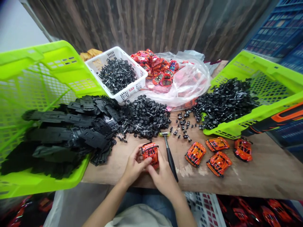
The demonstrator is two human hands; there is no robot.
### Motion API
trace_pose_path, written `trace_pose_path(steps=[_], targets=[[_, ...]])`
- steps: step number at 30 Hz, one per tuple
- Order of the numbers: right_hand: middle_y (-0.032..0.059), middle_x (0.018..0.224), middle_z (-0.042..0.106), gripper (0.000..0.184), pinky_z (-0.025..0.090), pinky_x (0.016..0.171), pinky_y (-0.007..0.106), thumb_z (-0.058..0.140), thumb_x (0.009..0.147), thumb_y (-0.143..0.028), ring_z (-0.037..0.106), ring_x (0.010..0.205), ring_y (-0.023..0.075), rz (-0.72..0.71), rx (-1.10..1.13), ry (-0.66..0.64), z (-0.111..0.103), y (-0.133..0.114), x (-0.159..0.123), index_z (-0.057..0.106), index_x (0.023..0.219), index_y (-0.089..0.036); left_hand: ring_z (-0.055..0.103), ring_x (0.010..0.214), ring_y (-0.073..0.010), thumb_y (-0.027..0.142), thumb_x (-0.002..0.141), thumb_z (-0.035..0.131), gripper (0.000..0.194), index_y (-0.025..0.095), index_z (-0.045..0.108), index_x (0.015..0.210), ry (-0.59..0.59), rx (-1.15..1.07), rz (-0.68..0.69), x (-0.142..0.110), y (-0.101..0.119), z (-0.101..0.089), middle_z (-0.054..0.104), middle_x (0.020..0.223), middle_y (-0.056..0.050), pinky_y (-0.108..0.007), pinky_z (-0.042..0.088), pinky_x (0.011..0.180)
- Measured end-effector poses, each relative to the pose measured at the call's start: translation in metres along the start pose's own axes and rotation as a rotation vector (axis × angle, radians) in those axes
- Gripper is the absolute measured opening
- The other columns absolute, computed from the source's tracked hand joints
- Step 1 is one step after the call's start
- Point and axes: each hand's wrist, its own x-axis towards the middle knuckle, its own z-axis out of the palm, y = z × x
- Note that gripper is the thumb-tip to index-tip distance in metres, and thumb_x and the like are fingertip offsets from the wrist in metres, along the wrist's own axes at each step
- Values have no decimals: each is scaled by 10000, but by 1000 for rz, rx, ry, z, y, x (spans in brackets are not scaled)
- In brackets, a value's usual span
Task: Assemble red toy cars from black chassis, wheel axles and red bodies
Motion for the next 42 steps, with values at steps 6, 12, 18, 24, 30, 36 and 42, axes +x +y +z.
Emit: trace_pose_path(steps=[6, 12, 18, 24, 30, 36, 42], targets=[[65, 1001, 671, 305, 528, 812, 302, 595, 817, -356, 646, 906, 191, 17, 458, -46, -23, -9, 15, 575, 1073, -190, 647, 870, -205, 301, 710, 730, 448, 194, 557, 1109, -82, 11, -6, -7, -3, 1, 657, 1048, -67, -295, 524, 765], [51, 958, 649, 298, 515, 768, 281, 582, 820, -342, 633, 862, 178, -17, 457, -15, -14, -17, 16, 540, 1072, -188, 625, 857, -189, 302, 718, 720, 408, 178, 564, 1074, -15, -13, 85, -11, -2, 3, 653, 984, -63, -268, 497, 762], [95, 1005, 643, 247, 460, 829, 377, 574, 794, -226, 586, 936, 242, -96, -161, 40, -11, -12, 9, 591, 1036, -182, 573, 1037, -217, 322, 706, 723, 466, 179, 549, 1114, 196, 131, 72, 4, -5, -17, 616, 1108, -81, -315, 433, 918], [76, 877, 689, 175, 446, 750, 327, 511, 847, -276, 616, 840, 225, -84, -293, 7, -5, -2, 15, 657, 881, -185, 587, 831, -181, 311, 717, 694, 354, 173, 622, 1035, 141, 307, -42, 10, -14, -26, 638, 919, -40, -287, 453, 781], [47, 659, 683, 253, 448, 605, 272, 521, 809, -357, 611, 608, 183, 130, -185, 112, -7, 5, 30, 668, 701, -181, 585, 949, -215, 283, 718, 689, 374, 178, 637, 1073, 81, 292, -25, 12, -15, -27, 637, 1029, -70, -313, 443, 858], [45, 639, 679, 268, 459, 580, 273, 566, 758, -407, 612, 595, 187, 162, -50, 75, -9, 3, 28, 663, 675, -172, 579, 991, -223, 243, 758, 628, 326, 180, 621, 1078, 28, 365, -2, 16, -15, -27, 635, 1080, -83, -330, 434, 888], [49, 773, 688, 211, 470, 650, 291, 564, 787, -362, 618, 704, 194, 83, -106, 81, -7, 7, 19, 652, 813, -173, 587, 927, -216, 238, 753, 612, 247, 181, 646, 991, 58, 371, 20, 20, -19, -26, 646, 979, -65, -324, 440, 852]])
